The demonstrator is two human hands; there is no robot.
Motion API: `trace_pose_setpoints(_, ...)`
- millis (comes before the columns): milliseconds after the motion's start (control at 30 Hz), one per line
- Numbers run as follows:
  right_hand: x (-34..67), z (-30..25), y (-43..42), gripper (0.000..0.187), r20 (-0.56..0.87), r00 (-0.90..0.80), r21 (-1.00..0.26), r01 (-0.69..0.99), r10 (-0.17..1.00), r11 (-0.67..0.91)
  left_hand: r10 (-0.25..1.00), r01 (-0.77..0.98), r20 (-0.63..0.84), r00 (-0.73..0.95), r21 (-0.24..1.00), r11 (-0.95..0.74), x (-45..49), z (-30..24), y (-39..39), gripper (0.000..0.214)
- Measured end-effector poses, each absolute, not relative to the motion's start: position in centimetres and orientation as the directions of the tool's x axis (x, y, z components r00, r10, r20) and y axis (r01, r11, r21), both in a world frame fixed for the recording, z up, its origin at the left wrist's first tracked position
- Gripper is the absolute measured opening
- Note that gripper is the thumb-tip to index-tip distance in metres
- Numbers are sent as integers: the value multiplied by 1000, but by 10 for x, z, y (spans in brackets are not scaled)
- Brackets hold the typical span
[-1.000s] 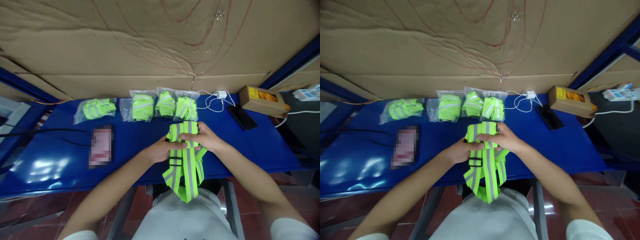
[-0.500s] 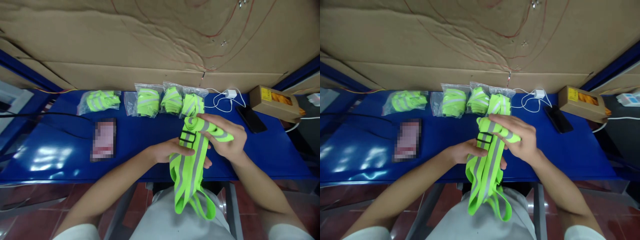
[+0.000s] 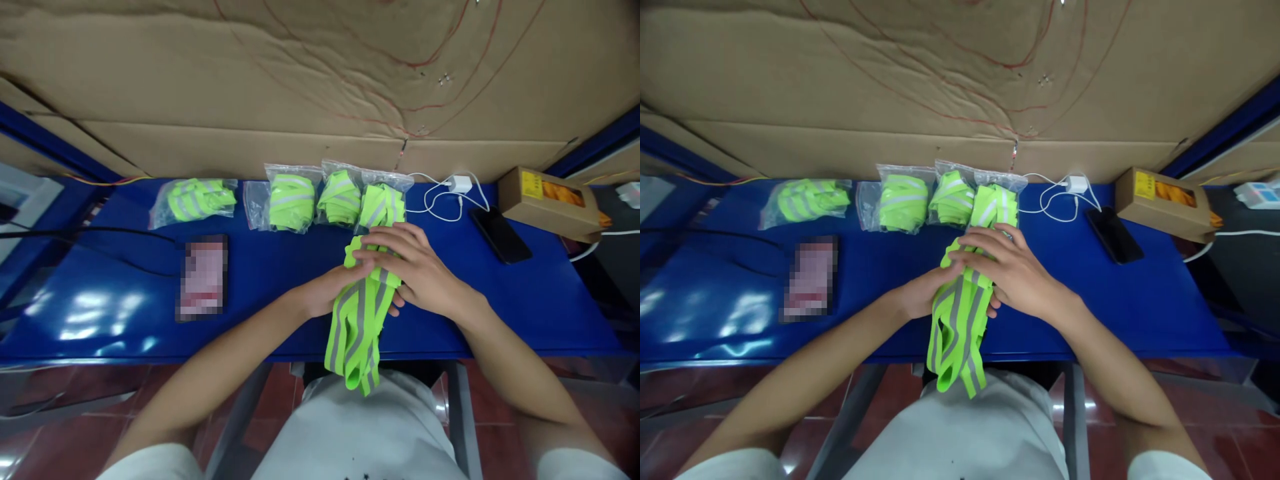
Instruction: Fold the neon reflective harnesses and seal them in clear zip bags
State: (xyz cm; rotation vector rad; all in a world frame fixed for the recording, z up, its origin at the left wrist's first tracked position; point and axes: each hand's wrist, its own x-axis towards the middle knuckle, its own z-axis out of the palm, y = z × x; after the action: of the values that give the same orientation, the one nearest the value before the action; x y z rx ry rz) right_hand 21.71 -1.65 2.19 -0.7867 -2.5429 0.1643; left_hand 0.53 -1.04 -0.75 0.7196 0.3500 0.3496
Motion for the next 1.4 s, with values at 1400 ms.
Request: trace_pose_setpoints(1400, 225, 36, -25, 36, 358, -389, -805, 333, 849, 492, 478, -207, -289, 829, 635, 744, 13, -21, -16, 40)
